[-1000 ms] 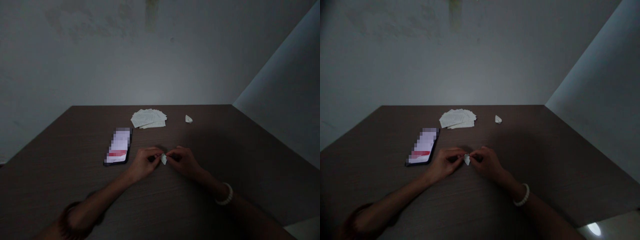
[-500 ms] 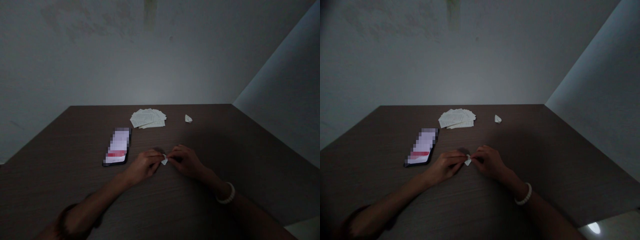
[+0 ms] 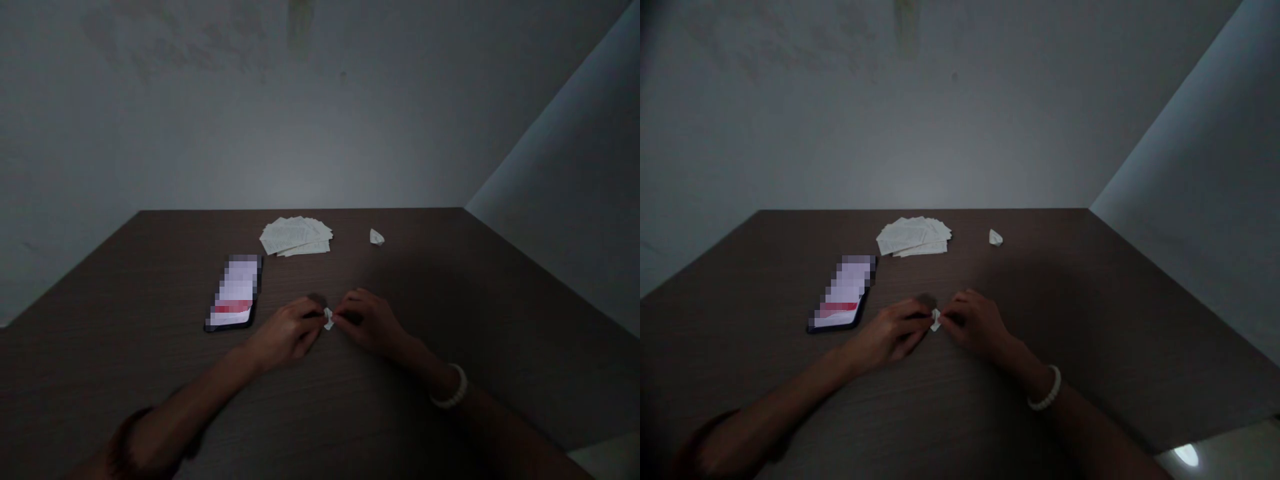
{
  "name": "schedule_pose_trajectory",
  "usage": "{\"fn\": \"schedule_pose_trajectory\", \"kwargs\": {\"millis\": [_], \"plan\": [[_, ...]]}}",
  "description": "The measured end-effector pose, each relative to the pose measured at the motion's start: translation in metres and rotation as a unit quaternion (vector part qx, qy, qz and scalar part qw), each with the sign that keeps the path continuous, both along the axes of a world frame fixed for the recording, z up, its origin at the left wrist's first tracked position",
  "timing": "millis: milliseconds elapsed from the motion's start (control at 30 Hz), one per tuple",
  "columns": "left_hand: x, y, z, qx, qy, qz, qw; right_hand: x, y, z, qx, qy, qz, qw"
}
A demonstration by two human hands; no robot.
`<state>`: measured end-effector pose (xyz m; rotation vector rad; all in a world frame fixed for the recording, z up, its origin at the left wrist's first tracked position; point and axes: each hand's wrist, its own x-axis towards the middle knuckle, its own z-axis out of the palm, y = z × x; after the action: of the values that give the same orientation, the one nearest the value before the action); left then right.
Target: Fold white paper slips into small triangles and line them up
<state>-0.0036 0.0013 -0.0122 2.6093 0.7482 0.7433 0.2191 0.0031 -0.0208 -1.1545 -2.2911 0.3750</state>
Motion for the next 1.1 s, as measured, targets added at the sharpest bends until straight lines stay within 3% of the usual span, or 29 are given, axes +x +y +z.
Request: {"fn": "schedule_pose_trajectory", "kwargs": {"millis": [133,400,1100], "plan": [[0.002,0.001,0.005,-0.032,-0.011,-0.002,0.999,-0.001,-0.001,-0.001,0.001,-0.008,-0.010,1.000],[0.002,0.009,0.000,-0.063,-0.039,0.010,0.997,-0.002,-0.002,0.001,-0.002,-0.016,-0.009,1.000],[-0.006,0.003,0.019,0.029,0.119,-0.059,0.991,-0.002,-0.002,0.003,0.005,-0.025,0.019,0.999]]}}
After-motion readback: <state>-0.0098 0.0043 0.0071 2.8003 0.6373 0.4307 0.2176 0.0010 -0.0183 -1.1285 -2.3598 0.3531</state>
